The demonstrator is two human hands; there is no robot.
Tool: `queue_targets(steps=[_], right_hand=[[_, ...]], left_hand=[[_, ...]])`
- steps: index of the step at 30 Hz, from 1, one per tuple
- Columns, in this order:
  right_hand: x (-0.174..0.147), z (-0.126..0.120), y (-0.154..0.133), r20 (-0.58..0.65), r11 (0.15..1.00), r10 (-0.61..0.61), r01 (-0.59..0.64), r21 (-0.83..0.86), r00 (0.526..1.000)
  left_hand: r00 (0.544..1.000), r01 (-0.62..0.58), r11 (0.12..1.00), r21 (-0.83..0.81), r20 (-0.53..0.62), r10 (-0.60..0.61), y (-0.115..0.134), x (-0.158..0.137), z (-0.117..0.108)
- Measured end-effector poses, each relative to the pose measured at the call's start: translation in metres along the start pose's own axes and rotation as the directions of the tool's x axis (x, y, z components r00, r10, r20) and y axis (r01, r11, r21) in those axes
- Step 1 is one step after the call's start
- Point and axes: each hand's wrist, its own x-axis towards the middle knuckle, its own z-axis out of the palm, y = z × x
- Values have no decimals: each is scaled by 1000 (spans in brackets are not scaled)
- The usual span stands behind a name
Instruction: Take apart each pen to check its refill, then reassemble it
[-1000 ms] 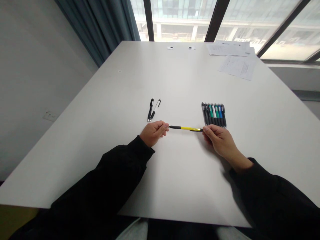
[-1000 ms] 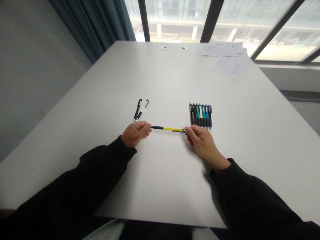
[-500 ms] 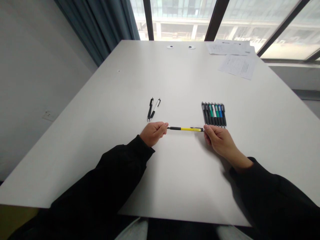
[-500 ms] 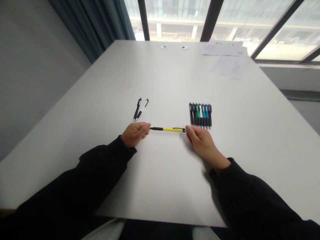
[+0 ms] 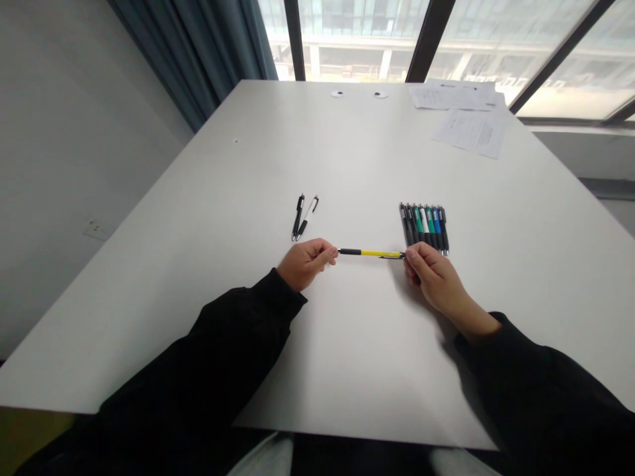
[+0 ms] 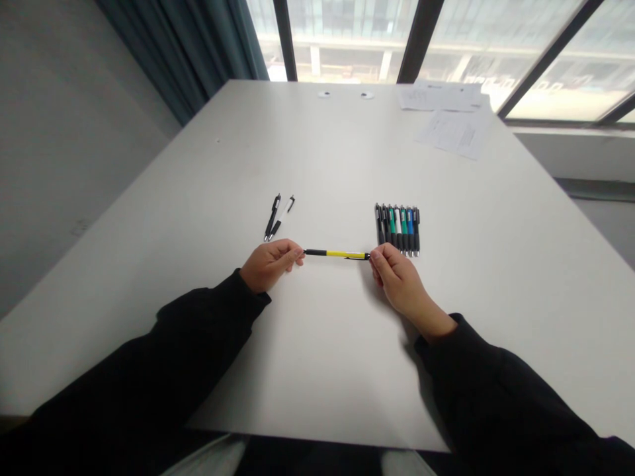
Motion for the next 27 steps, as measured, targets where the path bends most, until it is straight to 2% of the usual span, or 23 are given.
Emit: queue_targets(steps=[7, 13, 27], right_hand=[[0, 0, 2, -23, 1000, 5, -5, 6, 1000], [0, 1, 4, -32, 994, 65, -61, 96, 997], [-1, 1, 0, -6, 996, 28, -27, 87, 1000]], left_hand=[[1000, -8, 1000, 17, -13, 8, 1, 0, 1], [998, -8, 997, -78, -62, 4, -4, 1, 4], [998, 48, 983, -176, -36, -55, 0, -1, 5]])
